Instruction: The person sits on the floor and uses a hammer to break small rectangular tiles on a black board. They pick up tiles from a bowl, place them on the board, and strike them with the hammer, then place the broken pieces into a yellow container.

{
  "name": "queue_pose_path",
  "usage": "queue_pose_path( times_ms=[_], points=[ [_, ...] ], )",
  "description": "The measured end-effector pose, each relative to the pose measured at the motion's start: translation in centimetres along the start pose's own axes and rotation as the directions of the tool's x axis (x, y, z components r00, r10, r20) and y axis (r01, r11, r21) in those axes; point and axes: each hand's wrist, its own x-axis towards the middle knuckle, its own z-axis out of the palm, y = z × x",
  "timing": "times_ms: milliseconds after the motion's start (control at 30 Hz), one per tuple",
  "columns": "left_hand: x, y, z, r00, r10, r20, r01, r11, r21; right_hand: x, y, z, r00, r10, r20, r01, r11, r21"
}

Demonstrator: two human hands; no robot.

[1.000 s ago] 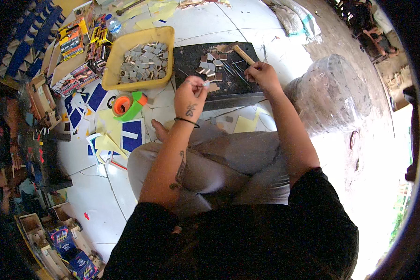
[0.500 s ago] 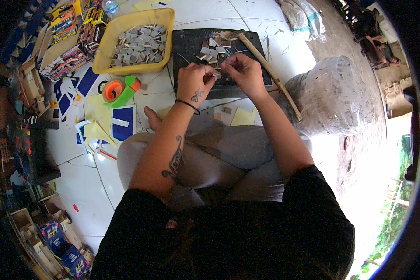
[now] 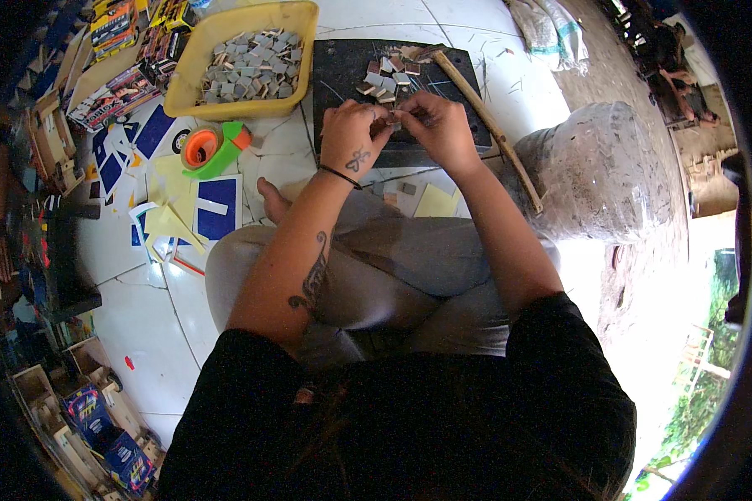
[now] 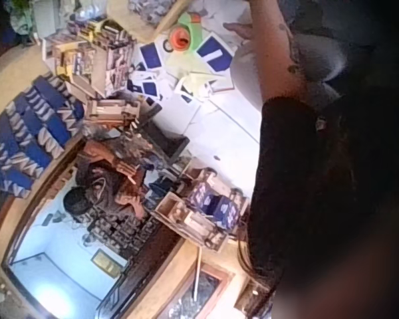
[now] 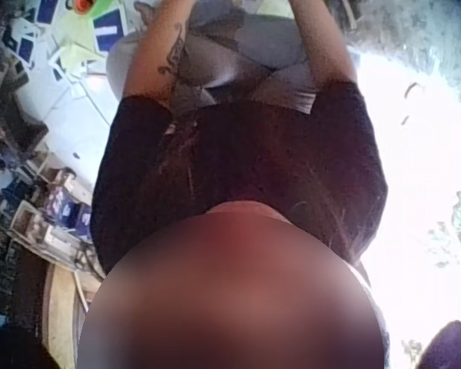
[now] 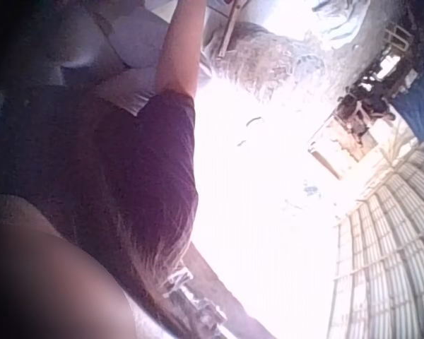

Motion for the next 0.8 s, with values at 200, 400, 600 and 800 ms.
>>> queue_pose_path(
  times_ms=[200, 400, 600, 800],
  points=[
    [0.1, 0.0, 0.4, 0.991, 0.080, -0.106, -0.088, 0.993, -0.072, 0.0, 0.0, -0.2, 0.993, 0.120, -0.004, -0.119, 0.989, 0.090],
    [0.3, 0.8, -0.1, 0.972, -0.232, 0.047, 0.230, 0.878, -0.420, 0.3, 1.4, -1.9, 0.942, 0.309, -0.133, -0.204, 0.838, 0.506],
    [0.4, 0.5, 0.2, 0.996, 0.015, -0.084, -0.038, 0.957, -0.287, 0.2, 2.0, -1.5, 0.961, 0.266, -0.076, -0.239, 0.935, 0.262],
    [-0.4, 0.7, 0.6, 0.966, -0.245, 0.088, 0.255, 0.821, -0.510, -0.3, 1.5, -0.7, 0.973, 0.223, -0.065, -0.201, 0.946, 0.253]
  ],
)
